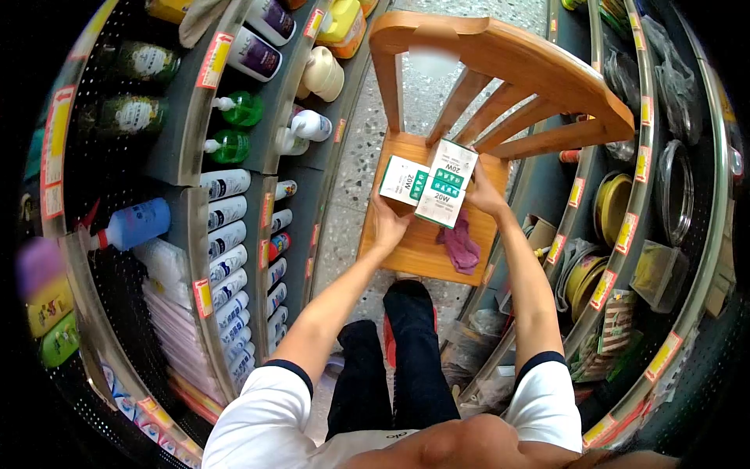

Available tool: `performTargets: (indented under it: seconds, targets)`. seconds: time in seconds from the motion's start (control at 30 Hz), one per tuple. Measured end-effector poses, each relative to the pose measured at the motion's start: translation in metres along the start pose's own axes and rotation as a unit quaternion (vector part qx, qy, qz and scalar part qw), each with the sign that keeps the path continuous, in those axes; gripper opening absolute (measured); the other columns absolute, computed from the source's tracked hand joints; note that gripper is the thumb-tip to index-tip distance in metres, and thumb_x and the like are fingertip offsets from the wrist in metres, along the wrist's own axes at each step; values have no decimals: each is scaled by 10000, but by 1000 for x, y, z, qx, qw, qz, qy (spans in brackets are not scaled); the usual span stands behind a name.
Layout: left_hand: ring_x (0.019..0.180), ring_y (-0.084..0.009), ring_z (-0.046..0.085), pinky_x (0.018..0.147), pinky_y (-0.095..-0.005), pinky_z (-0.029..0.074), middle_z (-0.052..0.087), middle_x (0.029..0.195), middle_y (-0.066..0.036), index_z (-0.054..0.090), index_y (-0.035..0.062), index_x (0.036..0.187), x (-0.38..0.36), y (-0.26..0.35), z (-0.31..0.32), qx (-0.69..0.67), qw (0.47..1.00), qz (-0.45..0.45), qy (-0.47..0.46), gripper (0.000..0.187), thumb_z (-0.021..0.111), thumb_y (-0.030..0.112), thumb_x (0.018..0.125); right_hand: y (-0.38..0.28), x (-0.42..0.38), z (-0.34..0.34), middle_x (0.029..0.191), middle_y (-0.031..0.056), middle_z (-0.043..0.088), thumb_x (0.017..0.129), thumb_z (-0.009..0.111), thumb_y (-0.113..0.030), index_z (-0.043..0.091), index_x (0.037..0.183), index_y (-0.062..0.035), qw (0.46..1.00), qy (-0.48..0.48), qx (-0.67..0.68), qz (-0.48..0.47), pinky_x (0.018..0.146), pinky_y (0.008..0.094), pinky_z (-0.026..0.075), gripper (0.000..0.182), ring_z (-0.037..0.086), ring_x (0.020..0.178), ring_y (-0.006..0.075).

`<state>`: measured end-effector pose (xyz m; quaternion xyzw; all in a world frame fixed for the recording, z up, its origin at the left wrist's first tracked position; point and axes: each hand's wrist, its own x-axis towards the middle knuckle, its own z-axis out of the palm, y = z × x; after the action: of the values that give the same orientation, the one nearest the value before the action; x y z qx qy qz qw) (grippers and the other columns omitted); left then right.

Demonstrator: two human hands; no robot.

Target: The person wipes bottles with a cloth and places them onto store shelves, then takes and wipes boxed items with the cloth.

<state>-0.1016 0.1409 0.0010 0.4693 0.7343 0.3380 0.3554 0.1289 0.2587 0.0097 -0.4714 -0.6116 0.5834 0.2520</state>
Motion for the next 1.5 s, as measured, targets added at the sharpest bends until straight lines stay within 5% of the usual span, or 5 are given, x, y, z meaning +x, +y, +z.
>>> performTargets:
  seconds: [0.17,0.43,0.77,1.1,1.5]
  targets:
    - [1356,-418,306,1146,-440,261,293,1446,-279,145,-17,1478,-13,5,-24,49,999,12,-7,1055,817,32,666,-7,-15,12,1486,186,373,792,536,104,282,1467,3,992,125,-1,31,1135,354,290,729,340,1402,301]
    - [1375,-350,338,1137,-436,291,358,1449,-225,250,-1,1461,-145,32,-164,-40,996,-34,73,848,742,87,776,-108,-126,78,1297,133,496,863,561,51,415,1372,8,921,390,-3,-22,1007,352,425,531,552,1123,225]
    - [1123,-211,572,967,-349,479,550,1235,-98,527,46,1274,-414,169,-461,-116,942,56,308,428,669,74,872,-439,-254,309,1239,129,543,979,511,-14,395,1381,2,963,107,126,-213,885,314,474,418,575,1028,213]
    - [1079,-278,590,955,-404,453,623,1125,-127,592,36,1076,-727,231,-703,208,736,136,630,281,686,54,812,-748,-426,535,1144,175,573,852,581,45,530,1219,34,708,-254,139,-644,824,332,488,371,569,985,252]
    - [1309,-330,407,1087,-429,342,402,1384,-218,361,-32,1393,-959,104,-888,149,585,-111,790,860,830,292,748,-877,-574,875,1402,239,456,784,784,-248,344,1430,-9,598,-527,-123,-591,1064,398,392,817,440,1327,315]
